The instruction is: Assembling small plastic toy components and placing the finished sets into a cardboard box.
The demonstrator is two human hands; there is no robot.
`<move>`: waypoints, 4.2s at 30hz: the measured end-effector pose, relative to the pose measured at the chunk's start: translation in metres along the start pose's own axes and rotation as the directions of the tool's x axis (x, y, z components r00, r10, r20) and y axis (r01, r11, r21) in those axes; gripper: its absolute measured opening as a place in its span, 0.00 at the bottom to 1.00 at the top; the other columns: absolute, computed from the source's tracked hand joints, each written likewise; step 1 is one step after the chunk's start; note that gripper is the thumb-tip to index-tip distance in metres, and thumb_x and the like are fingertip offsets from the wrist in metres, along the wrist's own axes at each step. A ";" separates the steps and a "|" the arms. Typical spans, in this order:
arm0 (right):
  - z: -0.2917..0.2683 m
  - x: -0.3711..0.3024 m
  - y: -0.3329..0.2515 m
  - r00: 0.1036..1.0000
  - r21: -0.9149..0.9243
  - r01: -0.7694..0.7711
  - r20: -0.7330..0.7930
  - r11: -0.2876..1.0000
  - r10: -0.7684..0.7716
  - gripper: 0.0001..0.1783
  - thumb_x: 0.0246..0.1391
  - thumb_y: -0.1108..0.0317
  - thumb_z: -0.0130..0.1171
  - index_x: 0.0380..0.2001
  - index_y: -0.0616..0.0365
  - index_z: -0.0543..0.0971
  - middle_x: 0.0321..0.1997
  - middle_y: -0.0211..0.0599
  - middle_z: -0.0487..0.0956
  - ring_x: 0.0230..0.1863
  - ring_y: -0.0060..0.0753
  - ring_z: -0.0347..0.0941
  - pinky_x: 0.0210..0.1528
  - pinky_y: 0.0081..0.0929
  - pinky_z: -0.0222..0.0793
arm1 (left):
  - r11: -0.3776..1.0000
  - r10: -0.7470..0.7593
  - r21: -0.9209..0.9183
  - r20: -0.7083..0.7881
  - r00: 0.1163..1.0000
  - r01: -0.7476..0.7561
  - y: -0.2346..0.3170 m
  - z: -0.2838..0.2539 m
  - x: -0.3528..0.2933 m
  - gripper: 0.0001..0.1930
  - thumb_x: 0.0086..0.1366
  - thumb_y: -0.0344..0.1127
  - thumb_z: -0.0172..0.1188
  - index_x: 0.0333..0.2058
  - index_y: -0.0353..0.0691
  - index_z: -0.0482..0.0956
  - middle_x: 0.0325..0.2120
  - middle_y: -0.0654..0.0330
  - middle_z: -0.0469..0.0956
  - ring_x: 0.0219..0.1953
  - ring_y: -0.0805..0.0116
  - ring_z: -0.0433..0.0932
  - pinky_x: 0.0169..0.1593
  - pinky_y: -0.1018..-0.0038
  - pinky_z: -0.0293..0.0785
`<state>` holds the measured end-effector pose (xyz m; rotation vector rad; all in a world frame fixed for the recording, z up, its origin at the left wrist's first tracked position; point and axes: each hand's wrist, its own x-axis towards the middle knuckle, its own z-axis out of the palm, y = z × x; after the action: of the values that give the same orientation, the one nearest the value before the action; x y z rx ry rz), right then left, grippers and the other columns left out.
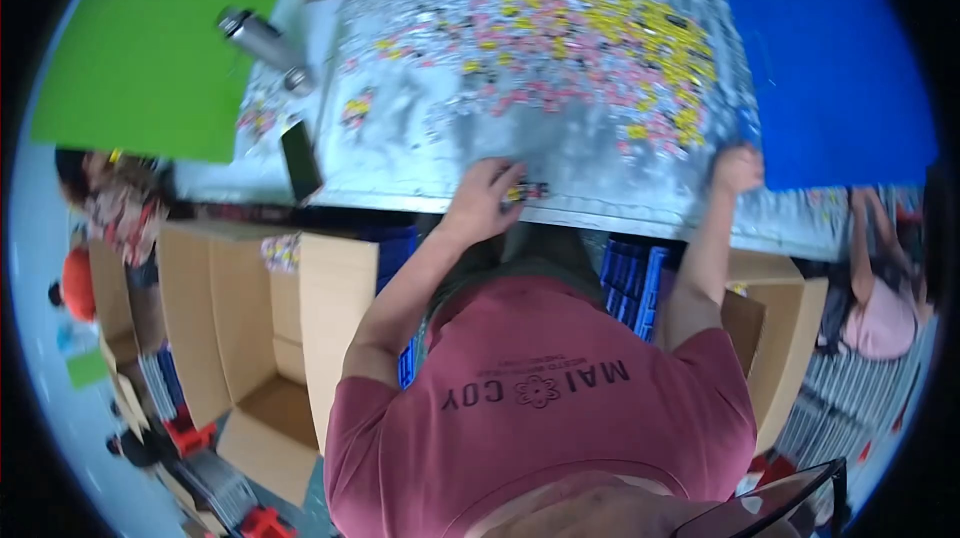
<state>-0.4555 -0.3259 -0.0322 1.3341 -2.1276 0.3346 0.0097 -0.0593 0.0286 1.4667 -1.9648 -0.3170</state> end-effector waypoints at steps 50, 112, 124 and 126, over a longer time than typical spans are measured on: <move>-0.156 -0.082 0.018 0.942 0.801 -0.256 0.333 0.541 -0.048 0.23 0.53 0.69 0.63 0.53 0.65 0.80 0.41 0.44 0.82 0.39 0.39 0.79 0.46 0.35 0.76 | 0.978 -0.177 0.075 -0.212 0.961 0.197 -0.062 -0.029 0.008 0.29 0.57 0.33 0.71 0.59 0.39 0.76 0.63 0.39 0.66 0.64 0.38 0.67 0.65 0.53 0.66; -0.201 -0.130 -0.353 0.414 0.850 0.516 -0.354 -0.105 -0.839 0.20 0.54 0.74 0.56 0.51 0.50 0.80 0.41 0.44 0.76 0.46 0.51 0.76 0.48 0.44 0.74 | 0.907 -0.418 -0.085 -0.316 0.852 0.414 -0.051 -0.017 -0.007 0.18 0.59 0.22 0.60 0.49 0.33 0.82 0.38 0.50 0.72 0.36 0.55 0.77 0.42 0.66 0.76; -0.193 -0.106 -0.328 0.220 0.912 0.379 -0.252 -0.155 -0.942 0.13 0.50 0.73 0.62 0.42 0.58 0.81 0.44 0.44 0.78 0.51 0.50 0.75 0.54 0.43 0.73 | 0.891 -0.453 -0.139 -0.191 0.871 0.433 -0.057 -0.025 0.003 0.18 0.57 0.25 0.66 0.48 0.32 0.82 0.40 0.51 0.73 0.34 0.56 0.77 0.41 0.66 0.75; -0.195 -0.103 -0.330 0.156 0.886 0.404 -0.314 -0.229 -0.937 0.14 0.49 0.72 0.65 0.41 0.58 0.82 0.45 0.43 0.78 0.51 0.49 0.75 0.55 0.42 0.72 | 0.901 -0.433 -0.129 -0.233 0.871 0.414 -0.058 -0.021 0.008 0.18 0.57 0.26 0.68 0.48 0.32 0.82 0.41 0.51 0.74 0.34 0.56 0.77 0.41 0.66 0.76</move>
<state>-0.0633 -0.3054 0.0261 3.4802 -0.6120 0.6296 0.0658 -0.0824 0.0152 1.7867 -1.4000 -0.3647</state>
